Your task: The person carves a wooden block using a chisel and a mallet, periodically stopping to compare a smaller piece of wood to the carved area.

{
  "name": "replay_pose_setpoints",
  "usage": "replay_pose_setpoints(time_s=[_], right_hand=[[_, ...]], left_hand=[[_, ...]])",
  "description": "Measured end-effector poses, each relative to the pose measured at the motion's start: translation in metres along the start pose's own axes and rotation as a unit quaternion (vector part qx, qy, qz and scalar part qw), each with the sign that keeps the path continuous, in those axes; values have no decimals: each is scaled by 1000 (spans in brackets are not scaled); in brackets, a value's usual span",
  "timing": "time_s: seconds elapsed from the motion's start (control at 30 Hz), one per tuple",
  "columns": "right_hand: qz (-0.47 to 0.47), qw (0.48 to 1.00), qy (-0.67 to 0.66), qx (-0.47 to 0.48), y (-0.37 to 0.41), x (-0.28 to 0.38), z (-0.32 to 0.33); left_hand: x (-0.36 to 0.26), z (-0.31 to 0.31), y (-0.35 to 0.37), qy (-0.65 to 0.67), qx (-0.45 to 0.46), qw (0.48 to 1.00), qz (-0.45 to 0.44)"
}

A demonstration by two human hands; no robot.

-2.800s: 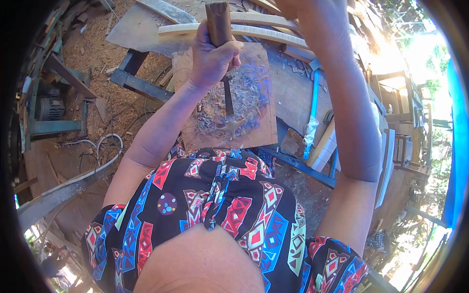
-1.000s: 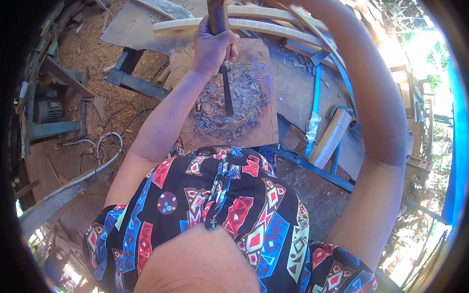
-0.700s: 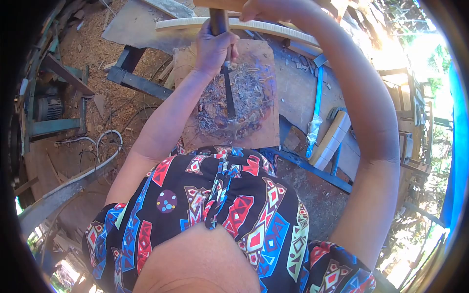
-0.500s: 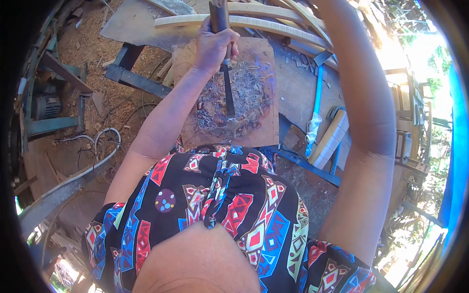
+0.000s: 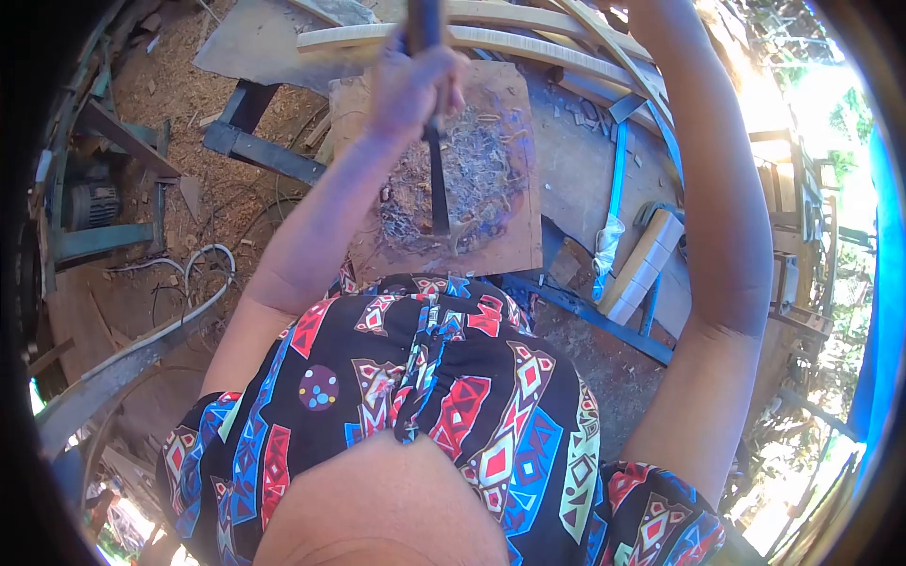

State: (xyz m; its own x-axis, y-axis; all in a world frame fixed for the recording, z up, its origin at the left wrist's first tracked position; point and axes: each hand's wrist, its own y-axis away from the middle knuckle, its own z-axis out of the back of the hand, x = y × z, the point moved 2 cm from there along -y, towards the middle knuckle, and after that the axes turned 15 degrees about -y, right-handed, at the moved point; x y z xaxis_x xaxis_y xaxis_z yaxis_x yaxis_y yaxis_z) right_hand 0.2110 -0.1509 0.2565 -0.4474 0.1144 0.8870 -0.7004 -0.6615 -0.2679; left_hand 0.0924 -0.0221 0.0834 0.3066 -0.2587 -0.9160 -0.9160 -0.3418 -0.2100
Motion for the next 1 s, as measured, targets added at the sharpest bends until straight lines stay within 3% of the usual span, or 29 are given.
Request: replay_pose_setpoints(time_s=[0.07, 0.17, 0.27, 0.4, 0.57, 0.67, 0.77, 0.87, 0.9, 0.97, 1.0], right_hand=[[-26, 995, 76, -53, 12, 13, -3], [-22, 996, 52, -72, 21, 19, -6], [-67, 984, 111, -119, 28, 26, -13], [-56, 991, 79, -98, 37, 32, -26], [-53, 997, 3, -59, 28, 23, -34], [-82, 990, 4, -117, 24, 34, -46], [-20, 996, 60, -67, 7, 36, -53], [-92, 993, 70, -36, 1, 42, -72], [-85, 980, 177, 45, -3, 45, -75], [-84, 962, 234, 112, -10, 52, -76], [-91, 973, 189, 99, -14, 58, -73]], left_hand=[[-11, 13, -18, 5, -99, 993, -58], [-16, 20, -24, -62, -127, 990, -16], [-7, 17, -22, -57, -122, 991, -17], [20, 23, -20, -38, -117, 991, -54], [7, 25, -8, -20, -79, 995, -63], [1, 20, -2, -42, -93, 992, -80], [0, 17, -2, -52, -90, 989, -108], [-5, 11, 0, -73, -83, 986, -126], [-6, 13, 0, -74, -84, 985, -128], [-2, 16, 2, -63, -96, 991, -70], [-2, 15, 0, -62, -95, 991, -70]])
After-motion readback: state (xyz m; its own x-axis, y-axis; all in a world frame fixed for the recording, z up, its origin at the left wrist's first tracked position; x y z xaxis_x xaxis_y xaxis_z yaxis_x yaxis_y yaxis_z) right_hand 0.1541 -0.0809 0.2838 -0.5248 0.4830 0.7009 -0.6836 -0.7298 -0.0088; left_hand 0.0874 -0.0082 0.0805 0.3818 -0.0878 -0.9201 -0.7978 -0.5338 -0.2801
